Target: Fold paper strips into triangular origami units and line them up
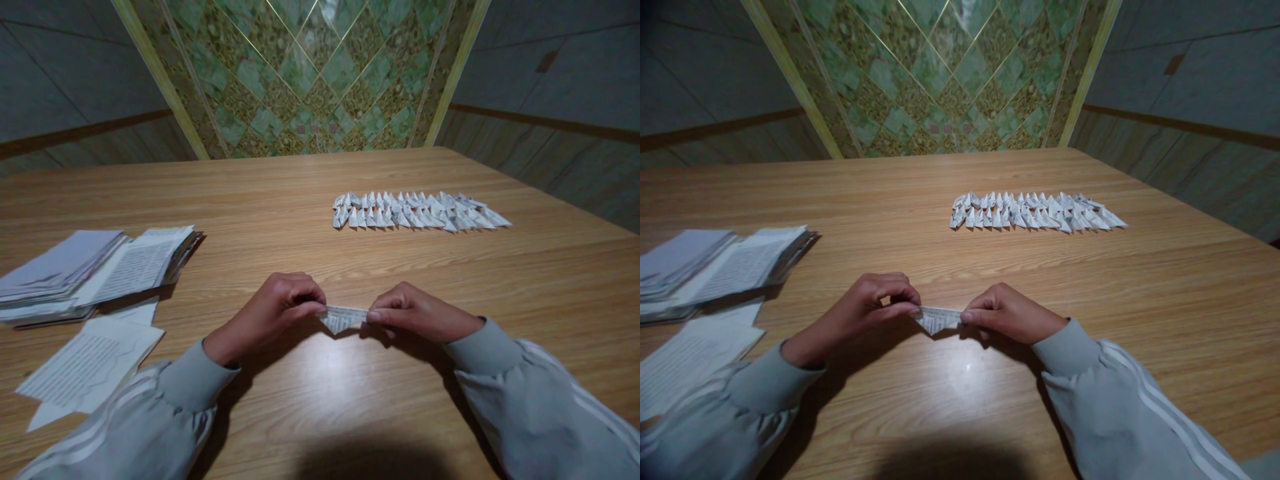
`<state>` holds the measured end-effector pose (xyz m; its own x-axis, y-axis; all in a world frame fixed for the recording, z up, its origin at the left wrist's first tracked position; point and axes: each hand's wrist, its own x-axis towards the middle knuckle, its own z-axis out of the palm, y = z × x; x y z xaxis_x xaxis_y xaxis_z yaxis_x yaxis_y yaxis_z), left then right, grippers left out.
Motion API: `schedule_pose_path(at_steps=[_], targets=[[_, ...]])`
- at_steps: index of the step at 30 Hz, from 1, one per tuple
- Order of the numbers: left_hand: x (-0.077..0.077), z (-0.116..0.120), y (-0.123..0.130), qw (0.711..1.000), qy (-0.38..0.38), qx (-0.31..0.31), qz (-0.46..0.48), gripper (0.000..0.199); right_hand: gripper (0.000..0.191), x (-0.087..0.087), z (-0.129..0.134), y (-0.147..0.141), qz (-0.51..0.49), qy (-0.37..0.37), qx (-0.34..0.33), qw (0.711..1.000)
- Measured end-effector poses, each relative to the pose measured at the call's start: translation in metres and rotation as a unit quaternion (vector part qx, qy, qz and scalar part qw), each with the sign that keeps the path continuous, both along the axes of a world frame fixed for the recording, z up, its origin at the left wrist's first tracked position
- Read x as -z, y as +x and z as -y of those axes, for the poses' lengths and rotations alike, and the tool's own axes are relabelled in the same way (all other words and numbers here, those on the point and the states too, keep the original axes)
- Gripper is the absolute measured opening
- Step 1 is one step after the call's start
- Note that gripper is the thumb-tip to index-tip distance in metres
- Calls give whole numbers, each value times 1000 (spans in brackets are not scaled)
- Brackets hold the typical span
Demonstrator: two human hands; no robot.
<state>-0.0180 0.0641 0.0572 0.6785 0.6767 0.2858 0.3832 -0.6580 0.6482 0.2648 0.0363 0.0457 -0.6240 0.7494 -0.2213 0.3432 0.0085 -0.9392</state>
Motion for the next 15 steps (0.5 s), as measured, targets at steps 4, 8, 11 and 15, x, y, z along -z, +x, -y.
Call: schedule_pose_path(at_steps=[4, 8, 11, 15], targets=[[-3, -2, -6, 997, -28, -66, 22, 14, 51, -2, -5, 14, 1, 74, 126, 989], [-4, 4, 6, 999, -38, 20, -9, 14, 39, -6, 3, -13, -5, 226, 97, 969], [-2, 13, 20, 997, 71, -7, -1, 13, 34, -4, 13, -38, 66, 298, 7, 952], [7, 30, 34, 952, 192, -218, 101, 11, 33, 8, 18, -50, 110, 396, 192, 891]])
